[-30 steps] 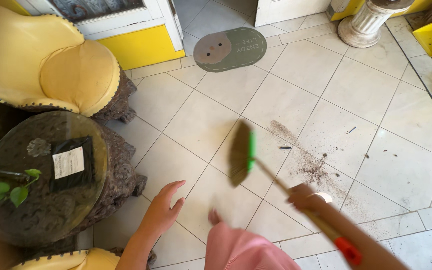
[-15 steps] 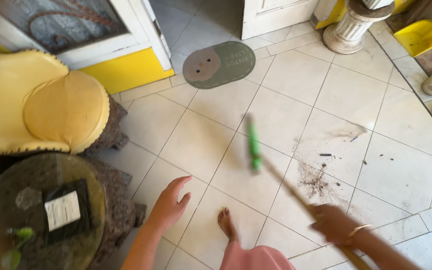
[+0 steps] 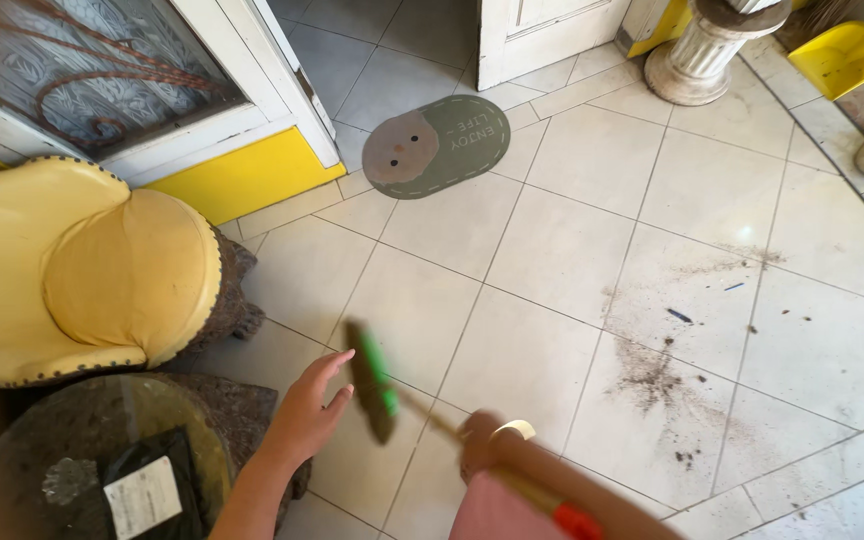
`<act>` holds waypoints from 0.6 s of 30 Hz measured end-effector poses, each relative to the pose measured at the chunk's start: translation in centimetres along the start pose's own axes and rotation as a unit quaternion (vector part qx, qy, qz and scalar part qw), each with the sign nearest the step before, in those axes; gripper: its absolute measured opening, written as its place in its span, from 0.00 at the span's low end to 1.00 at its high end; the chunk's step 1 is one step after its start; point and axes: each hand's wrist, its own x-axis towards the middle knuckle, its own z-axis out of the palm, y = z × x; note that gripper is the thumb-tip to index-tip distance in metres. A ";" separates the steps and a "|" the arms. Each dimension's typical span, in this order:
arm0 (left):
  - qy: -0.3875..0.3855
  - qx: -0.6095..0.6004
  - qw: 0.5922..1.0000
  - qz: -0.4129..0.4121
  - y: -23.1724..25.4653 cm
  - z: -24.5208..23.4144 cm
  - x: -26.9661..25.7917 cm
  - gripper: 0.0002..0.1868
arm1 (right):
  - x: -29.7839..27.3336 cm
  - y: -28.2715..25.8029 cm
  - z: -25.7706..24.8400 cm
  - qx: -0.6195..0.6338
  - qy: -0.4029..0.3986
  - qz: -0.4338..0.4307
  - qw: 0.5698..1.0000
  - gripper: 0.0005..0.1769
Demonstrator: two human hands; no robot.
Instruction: The person sweeps debris across a tiled floor using a long-handled broom, moving through various areas of a room containing chairs and plants. They periodically use their hands to move footwear aside to clear the floor surface.
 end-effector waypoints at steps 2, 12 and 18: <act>-0.004 0.005 1.000 0.009 -0.2 -0.7 0.5 0.26 | 0.0 4.6 -5.4 0.043 0.045 0.033 0.998 0.27; -0.030 -0.018 0.999 0.012 1.8 -1.6 5.5 0.26 | -0.9 19.9 -26.9 -0.370 0.076 0.215 0.901 0.10; -0.009 0.024 1.000 0.009 2.8 -3.5 10.9 0.26 | -6.3 19.6 -30.0 -0.138 0.202 0.262 0.934 0.15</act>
